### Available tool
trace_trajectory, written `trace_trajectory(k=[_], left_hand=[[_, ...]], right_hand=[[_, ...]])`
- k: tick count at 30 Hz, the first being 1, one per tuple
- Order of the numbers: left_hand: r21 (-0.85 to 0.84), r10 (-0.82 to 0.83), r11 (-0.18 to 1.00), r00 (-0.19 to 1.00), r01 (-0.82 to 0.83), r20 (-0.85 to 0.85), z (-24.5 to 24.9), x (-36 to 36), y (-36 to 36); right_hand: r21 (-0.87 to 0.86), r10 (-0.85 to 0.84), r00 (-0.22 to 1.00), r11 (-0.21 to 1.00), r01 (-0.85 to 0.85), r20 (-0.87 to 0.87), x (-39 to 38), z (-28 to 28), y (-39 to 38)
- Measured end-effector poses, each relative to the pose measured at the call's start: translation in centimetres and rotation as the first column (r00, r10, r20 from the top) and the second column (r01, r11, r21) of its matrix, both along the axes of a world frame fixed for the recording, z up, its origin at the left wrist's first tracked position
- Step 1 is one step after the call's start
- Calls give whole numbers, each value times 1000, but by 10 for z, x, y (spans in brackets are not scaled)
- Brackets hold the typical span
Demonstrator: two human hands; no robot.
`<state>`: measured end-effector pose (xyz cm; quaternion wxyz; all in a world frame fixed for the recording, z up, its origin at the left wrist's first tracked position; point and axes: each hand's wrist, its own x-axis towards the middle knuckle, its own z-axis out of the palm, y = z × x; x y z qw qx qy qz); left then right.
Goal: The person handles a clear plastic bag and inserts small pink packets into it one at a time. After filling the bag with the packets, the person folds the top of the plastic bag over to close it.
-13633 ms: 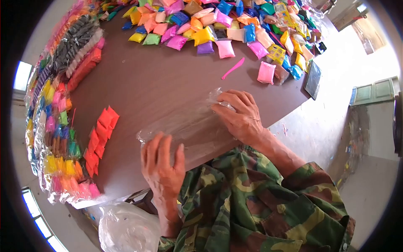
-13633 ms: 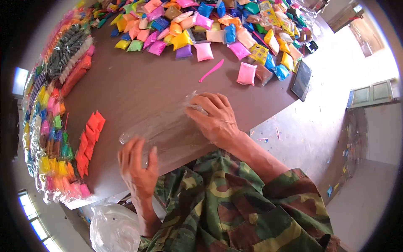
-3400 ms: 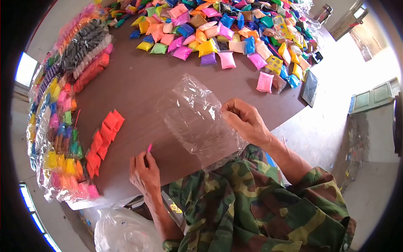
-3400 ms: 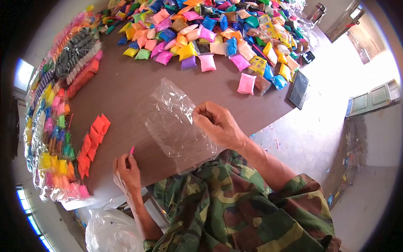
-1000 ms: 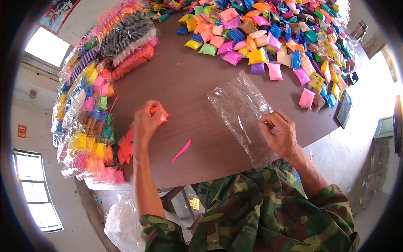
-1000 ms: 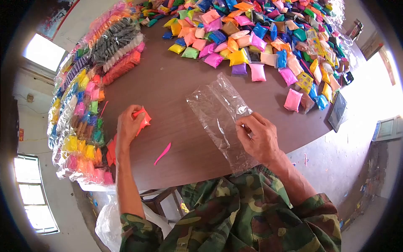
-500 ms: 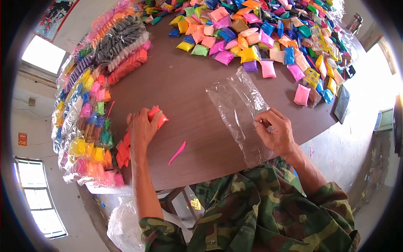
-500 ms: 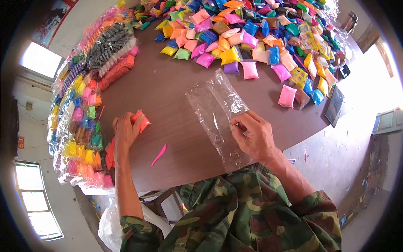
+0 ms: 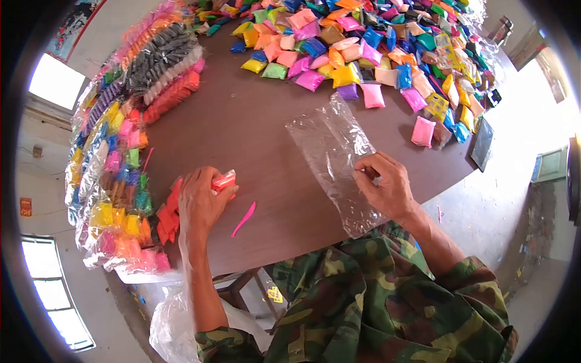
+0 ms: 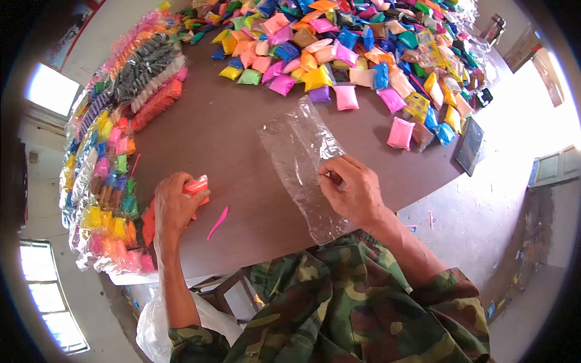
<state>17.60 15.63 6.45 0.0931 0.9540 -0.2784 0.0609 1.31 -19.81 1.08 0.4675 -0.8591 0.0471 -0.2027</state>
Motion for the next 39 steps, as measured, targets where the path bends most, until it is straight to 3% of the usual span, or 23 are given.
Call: trace_trajectory(k=[3,6,9,12,15,16,18,22,25,28,31,34,39], left_hand=[[-274,37,961,999,-28,30,13,-21,-36],[-552,41,834,997,1,64,9,-44,-88],[-791,-63,592,969,-155,-237,-21,-71,-142],[-736,-107,587,869,-337,-483,-50,-91,-174],[-694,-182,672,852,-257,-492,-57,-113,-183],[-730,-202,674,923,-112,-329,-64,-116,-184],[-661,-274,750,919,20,-282,-58,-117,-179],[-473,-365,838,924,273,-114,-44,-113,-167],[-373,-297,909,918,187,-264,-35,-121,-170],[-496,-271,858,937,133,-218,-51,-128,-179],[-649,-303,760,899,29,-315,-51,-130,-198],[-589,-382,791,886,165,-264,-60,-131,-209],[-589,-416,805,775,70,-476,-43,-126,-194]], right_hand=[[11,-9,1000,1000,9,-13,2,0,0],[92,-25,999,995,28,-24,3,-7,2],[186,-19,990,982,46,-142,2,-4,1],[312,-63,994,946,87,-85,2,-5,1],[407,-34,990,909,87,-134,0,2,-6],[409,-15,992,910,64,-124,-2,2,-8],[411,29,994,912,16,-102,-6,2,-12],[68,17,999,998,-15,-31,-20,10,-27],[-17,-49,997,999,50,67,-35,-8,-32],[18,-131,991,991,131,0,-51,-16,-32],[86,-155,987,984,159,-48,-56,-18,-26],[35,-128,992,991,128,17,-55,-25,-31],[116,-108,994,987,108,-9,-55,-18,-27]])
